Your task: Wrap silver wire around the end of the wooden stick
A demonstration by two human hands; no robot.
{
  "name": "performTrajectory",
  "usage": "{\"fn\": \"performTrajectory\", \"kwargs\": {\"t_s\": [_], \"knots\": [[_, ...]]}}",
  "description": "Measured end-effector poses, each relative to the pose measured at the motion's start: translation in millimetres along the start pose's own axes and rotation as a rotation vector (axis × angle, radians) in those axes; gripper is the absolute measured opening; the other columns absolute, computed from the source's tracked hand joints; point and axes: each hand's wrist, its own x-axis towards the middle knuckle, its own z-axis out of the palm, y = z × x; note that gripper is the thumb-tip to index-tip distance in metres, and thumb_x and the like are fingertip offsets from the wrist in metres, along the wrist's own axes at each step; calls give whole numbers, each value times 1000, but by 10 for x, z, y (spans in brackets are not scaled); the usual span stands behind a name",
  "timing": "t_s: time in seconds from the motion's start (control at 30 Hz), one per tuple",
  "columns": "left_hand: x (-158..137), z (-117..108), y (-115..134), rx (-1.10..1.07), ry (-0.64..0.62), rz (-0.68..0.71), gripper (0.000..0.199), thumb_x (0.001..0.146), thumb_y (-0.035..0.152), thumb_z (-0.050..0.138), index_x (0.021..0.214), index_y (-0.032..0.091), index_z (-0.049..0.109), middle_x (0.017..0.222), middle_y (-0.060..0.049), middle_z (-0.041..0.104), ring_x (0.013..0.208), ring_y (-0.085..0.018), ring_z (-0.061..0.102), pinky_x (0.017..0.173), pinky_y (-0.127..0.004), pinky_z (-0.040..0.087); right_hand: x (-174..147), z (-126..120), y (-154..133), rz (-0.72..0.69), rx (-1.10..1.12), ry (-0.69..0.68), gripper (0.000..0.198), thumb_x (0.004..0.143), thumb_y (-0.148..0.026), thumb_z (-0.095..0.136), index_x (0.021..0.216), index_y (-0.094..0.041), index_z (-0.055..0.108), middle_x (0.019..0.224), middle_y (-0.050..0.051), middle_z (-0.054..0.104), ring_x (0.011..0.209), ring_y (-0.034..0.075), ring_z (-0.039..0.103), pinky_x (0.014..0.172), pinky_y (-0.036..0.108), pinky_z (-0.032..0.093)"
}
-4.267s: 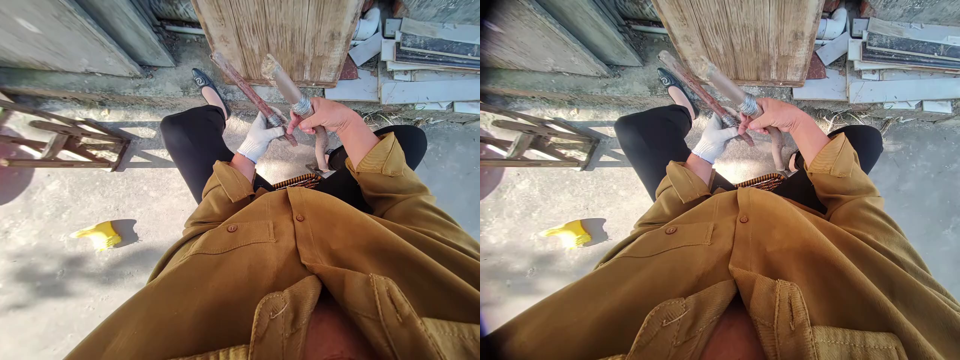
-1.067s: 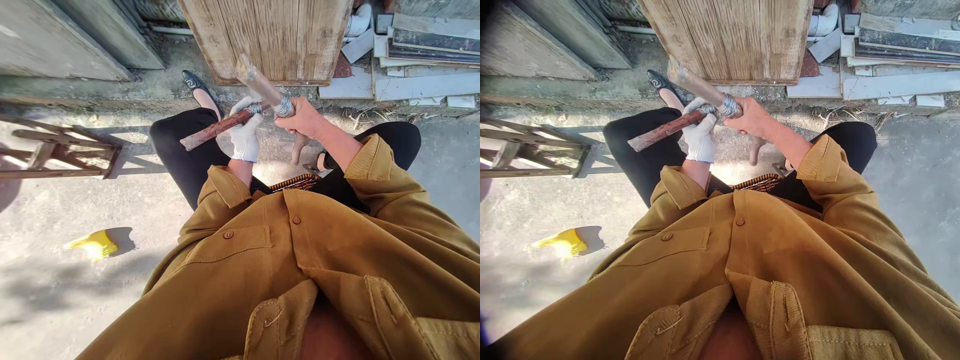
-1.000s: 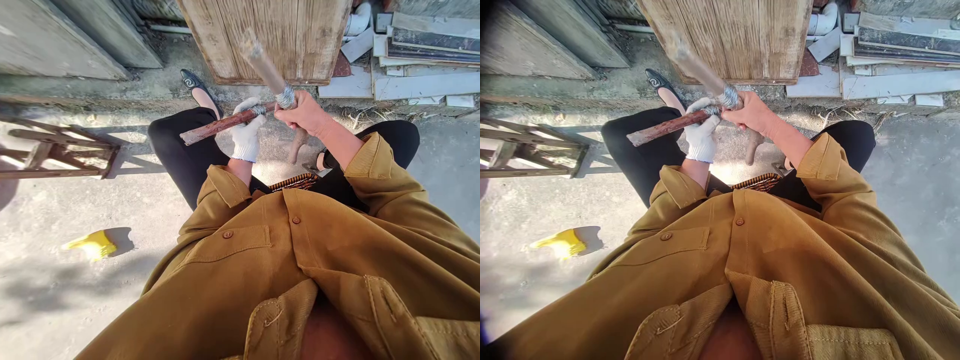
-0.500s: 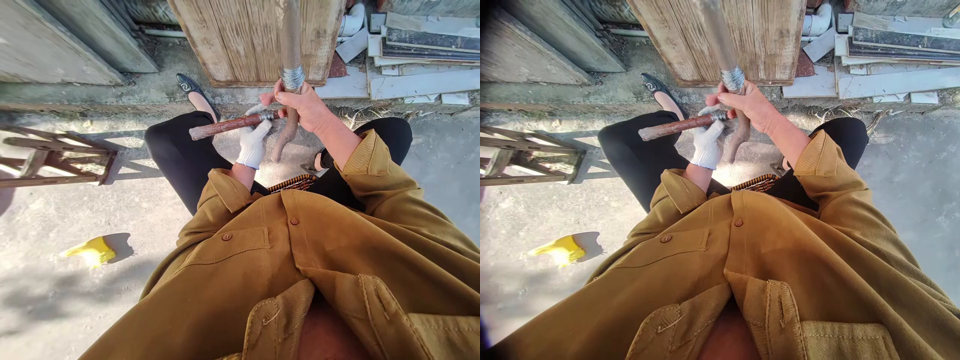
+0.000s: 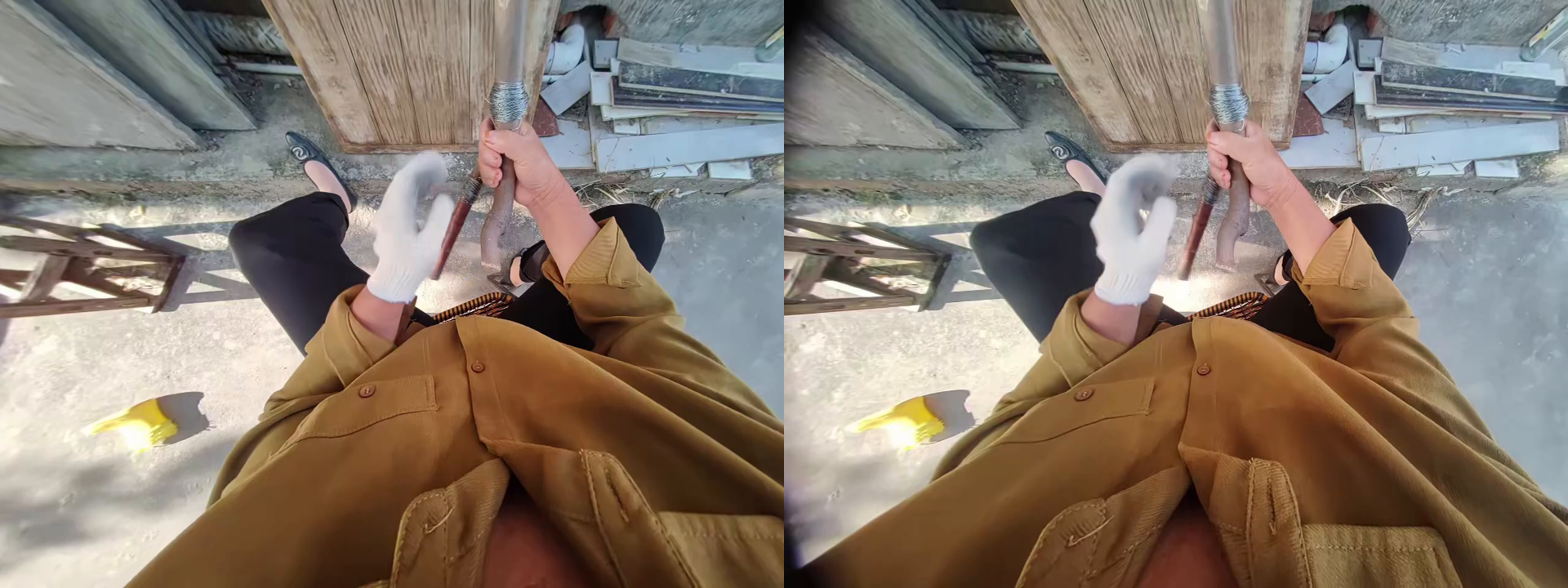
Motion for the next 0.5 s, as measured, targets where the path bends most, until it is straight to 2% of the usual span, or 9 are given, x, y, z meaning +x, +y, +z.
{"fn": "performTrajectory", "kwargs": {"t_s": [0.03, 0.07, 0.1, 0.13, 0.17, 0.2, 0.3, 0.4, 0.5], "knots": [[114, 34, -90, -37, -80, -88, 39, 91, 40, 89, 126, 29, 75, 126, -5, 76, 131, -30, 70, 119, -51, 55, -8, 25, 2, 6, 7, -14, 49, 71, -47, 93, 83, -27, 50, 63, -9, 40, 54, 11, 34, 50, 27, 37], [210, 85, -203, -119, -195, -220, 46, 88, 45, 91, 126, 27, 73, 117, -5, 76, 123, -31, 73, 110, -53, 60, -14, 53, 9, 14, 9, -17, 50, 70, -48, 93, 83, -28, 50, 63, -9, 40, 54, 11, 35, 50, 27, 38], [276, 148, -323, -245, -301, -375, 49, 93, 56, 84, 129, 26, 71, 112, -7, 75, 115, -32, 75, 101, -56, 63, -19, 84, 19, 26, 4, -10, 50, 70, -48, 93, 84, -28, 49, 63, -9, 40, 54, 11, 36, 50, 27, 39], [310, 220, -434, -364, -366, -486, 53, 95, 66, 79, 128, 26, 71, 114, -8, 75, 111, -34, 77, 96, -58, 64, -23, 114, 33, 33, 6, 2, 47, 72, -47, 90, 84, -28, 48, 63, -8, 40, 54, 12, 37, 51, 28, 40], [311, 293, -526, -423, -345, -515, 53, 94, 70, 78, 122, 25, 71, 112, -8, 75, 109, -33, 77, 94, -56, 65, -26, 140, 47, 32, 16, 20, 43, 75, -46, 86, 84, -28, 48, 63, -8, 40, 55, 12, 38, 51, 28, 41], [288, 362, -594, -460, -283, -501, 51, 94, 70, 79, 115, 24, 71, 110, -8, 75, 110, -32, 78, 93, -52, 66, -28, 159, 61, 29, 30, 39, 39, 79, -45, 81, 83, -28, 47, 63, -7, 40, 55, 13, 38, 52, 28, 41], [162, 492, -672, -501, -161, -455, 48, 99, 69, 74, 114, 23, 70, 112, -6, 75, 120, -30, 76, 100, -48, 65, -23, 149, 89, 41, 76, 77, 32, 82, -40, 75, 82, -27, 45, 64, -6, 38, 56, 13, 36, 53, 26, 41], [106, 499, -684, -475, -110, -424, 45, 101, 66, 73, 116, 24, 71, 112, -5, 75, 125, -30, 75, 103, -48, 65, -15, 65, 93, 55, 126, 71, 34, 76, -35, 80, 83, -26, 48, 65, -7, 37, 57, 11, 32, 53, 24, 37], [135, 459, -733, -439, -70, -373, 45, 104, 68, 67, 113, 25, 72, 107, -6, 76, 126, -30, 75, 104, -48, 66, -20, 2, 89, 53, 117, 64, 34, 75, -36, 83, 85, -26, 52, 65, -8, 38, 57, 11, 29, 53, 25, 34]]}}
